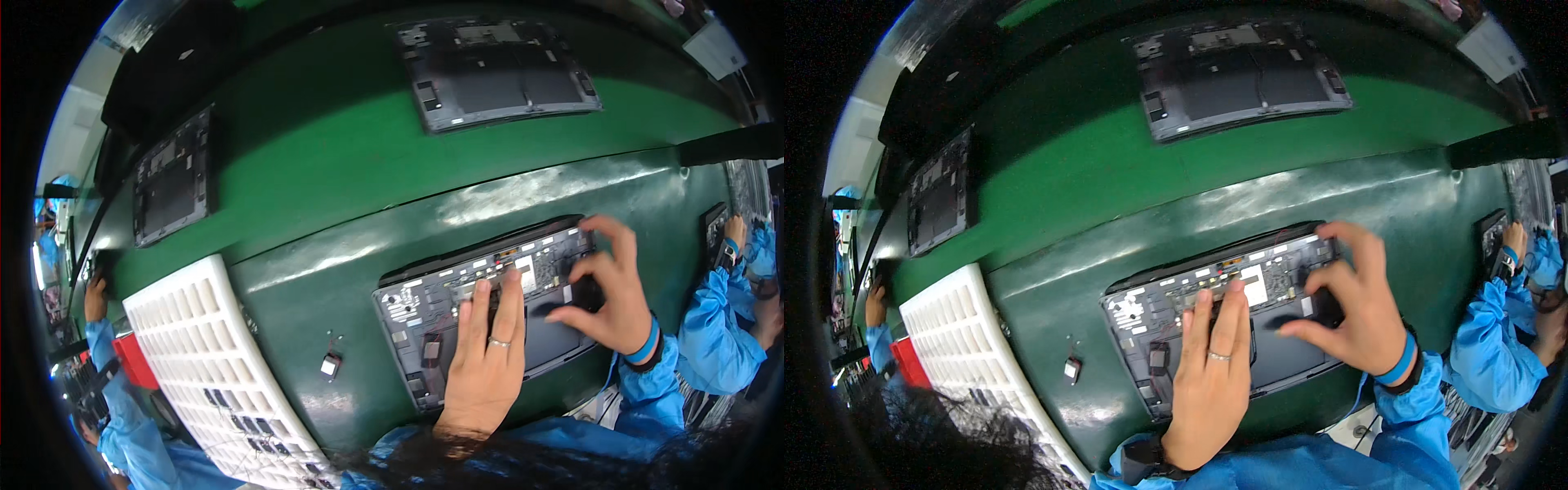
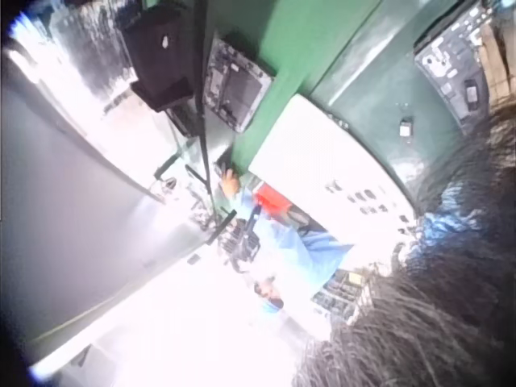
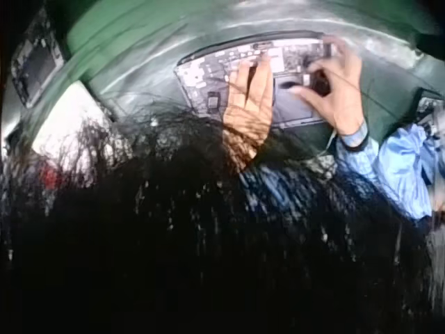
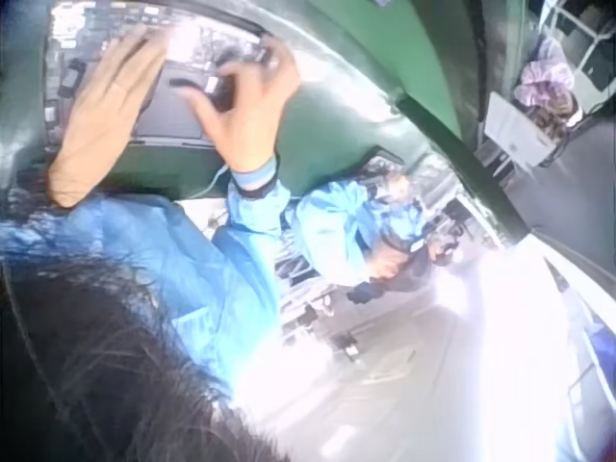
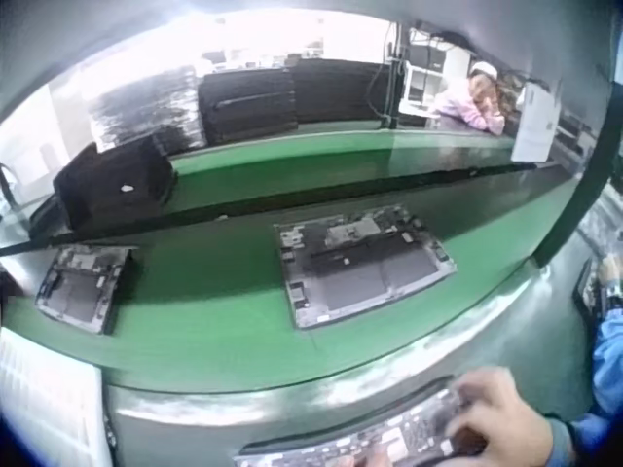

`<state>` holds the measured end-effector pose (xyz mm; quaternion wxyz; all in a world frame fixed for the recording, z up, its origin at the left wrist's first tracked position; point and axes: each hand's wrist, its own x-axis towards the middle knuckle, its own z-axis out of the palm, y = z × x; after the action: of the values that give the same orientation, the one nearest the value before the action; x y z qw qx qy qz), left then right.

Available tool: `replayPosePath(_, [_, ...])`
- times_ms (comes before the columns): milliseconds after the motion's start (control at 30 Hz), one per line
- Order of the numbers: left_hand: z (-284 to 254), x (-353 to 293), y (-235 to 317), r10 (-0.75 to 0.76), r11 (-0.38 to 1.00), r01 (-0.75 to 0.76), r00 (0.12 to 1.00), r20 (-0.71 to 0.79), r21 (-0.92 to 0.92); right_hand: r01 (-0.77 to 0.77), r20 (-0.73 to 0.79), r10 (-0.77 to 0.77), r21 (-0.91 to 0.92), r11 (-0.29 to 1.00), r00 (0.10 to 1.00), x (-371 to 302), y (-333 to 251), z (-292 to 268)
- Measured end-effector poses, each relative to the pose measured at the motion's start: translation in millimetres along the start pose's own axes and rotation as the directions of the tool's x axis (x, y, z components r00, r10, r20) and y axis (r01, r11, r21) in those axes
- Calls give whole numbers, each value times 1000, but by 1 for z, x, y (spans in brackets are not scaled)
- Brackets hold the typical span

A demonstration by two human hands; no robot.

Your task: Assembling internal components and cables into a tablet or electronic device on a production line.

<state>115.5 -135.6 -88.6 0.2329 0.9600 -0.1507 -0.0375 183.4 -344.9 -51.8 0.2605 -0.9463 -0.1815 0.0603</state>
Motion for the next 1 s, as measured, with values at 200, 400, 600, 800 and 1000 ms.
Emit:
replayPosePath(200, [-4, -5, -10, 0, 999, 0, 1000, 9, -47, 178, 15, -177, -74, 981, 984, 11, 14, 19])
replayPosePath(400, [19, -17, -12, 2, 990, -15, 996, 94, 142, -104, -65, 124, 253, 962, 990, 17, 16, 22])
replayPosePath(600, [28, -21, -11, 29, 957, -40, 999, 43, 287, -159, 25, 161, 352, 923, 987, 20, 23, 23])
replayPosePath(800, [28, -15, -11, 88, 961, -71, 995, -52, 269, -195, 90, 175, 307, 932, 980, 22, 26, 15])
replayPosePath(1000, [5, 1, 2, 14, 958, -19, 1000, 19, 286, -216, 148, 177, 314, 925, 973, 35, 21, 10])
